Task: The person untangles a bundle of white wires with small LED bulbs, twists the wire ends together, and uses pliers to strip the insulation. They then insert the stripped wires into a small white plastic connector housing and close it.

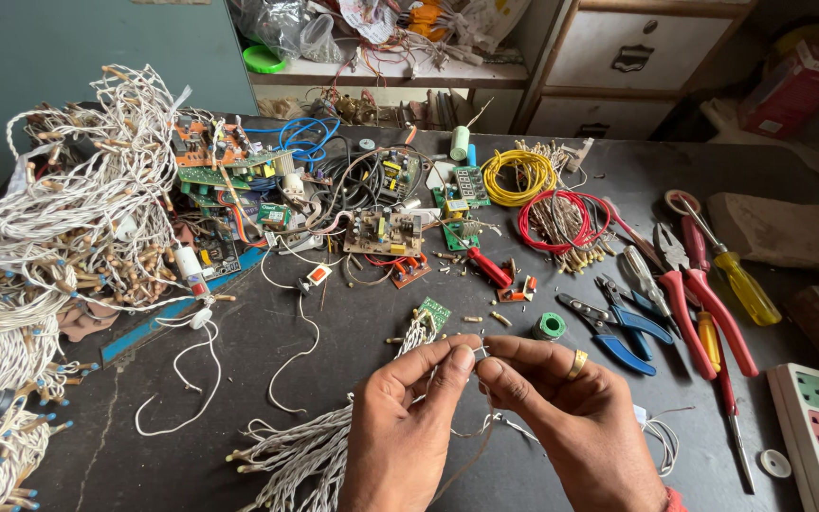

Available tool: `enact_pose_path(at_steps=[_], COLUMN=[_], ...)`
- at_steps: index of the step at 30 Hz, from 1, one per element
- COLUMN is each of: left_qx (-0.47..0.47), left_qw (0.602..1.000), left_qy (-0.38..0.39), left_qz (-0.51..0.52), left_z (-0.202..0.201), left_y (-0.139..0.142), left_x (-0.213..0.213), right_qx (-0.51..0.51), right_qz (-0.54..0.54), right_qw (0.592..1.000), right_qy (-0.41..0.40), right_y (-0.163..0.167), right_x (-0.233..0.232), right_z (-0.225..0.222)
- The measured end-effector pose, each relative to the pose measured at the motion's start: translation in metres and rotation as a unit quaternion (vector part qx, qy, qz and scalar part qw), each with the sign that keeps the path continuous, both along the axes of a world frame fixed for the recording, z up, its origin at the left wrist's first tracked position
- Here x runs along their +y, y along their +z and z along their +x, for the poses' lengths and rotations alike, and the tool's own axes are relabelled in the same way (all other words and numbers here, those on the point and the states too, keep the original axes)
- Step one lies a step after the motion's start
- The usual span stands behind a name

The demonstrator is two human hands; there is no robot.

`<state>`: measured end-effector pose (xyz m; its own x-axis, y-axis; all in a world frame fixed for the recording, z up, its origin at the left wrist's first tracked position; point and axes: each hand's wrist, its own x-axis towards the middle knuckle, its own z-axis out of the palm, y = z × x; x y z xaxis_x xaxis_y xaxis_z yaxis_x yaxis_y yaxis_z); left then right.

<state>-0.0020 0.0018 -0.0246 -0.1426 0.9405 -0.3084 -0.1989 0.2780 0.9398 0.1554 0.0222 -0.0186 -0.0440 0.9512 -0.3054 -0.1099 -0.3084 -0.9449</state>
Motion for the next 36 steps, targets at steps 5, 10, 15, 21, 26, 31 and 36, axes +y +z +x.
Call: enact_pose_path(at_steps=[5,10,15,21,26,31,36], left_qx=[-0.046,0.027,0.095,0.1,0.122,0.087,0.111], left_qw=[0.999,1.0,0.995,0.992,0.985,0.985,0.982], left_qy=[-0.007,-0.006,0.011,-0.069,-0.125,-0.148,-0.145], left_qz=[0.006,-0.013,0.002,0.042,-0.018,0.016,0.044], left_z=[-0.002,-0.003,-0.003,-0.014,-0.024,-0.028,-0.021], left_y=[0.002,0.014,0.017,0.014,0.012,0.009,0.012], left_x=[0.001,-0.002,-0.001,-0.001,0.0,-0.002,-0.003], right_qx=[0.013,0.007,-0.005,-0.284,-0.34,-0.374,-0.436], right_qz=[0.015,0.01,0.029,0.319,0.482,0.491,0.473], right_qw=[1.0,1.0,0.999,0.899,0.796,0.779,0.757], right_qy=[0.014,0.004,0.017,0.091,0.136,0.113,0.111], right_y=[-0.002,-0.002,-0.004,0.005,0.013,0.018,0.018], right_x=[-0.001,-0.003,-0.006,-0.007,-0.004,-0.007,-0.007], right_z=[0.0,0.001,0.0,0.008,0.014,0.009,0.009])
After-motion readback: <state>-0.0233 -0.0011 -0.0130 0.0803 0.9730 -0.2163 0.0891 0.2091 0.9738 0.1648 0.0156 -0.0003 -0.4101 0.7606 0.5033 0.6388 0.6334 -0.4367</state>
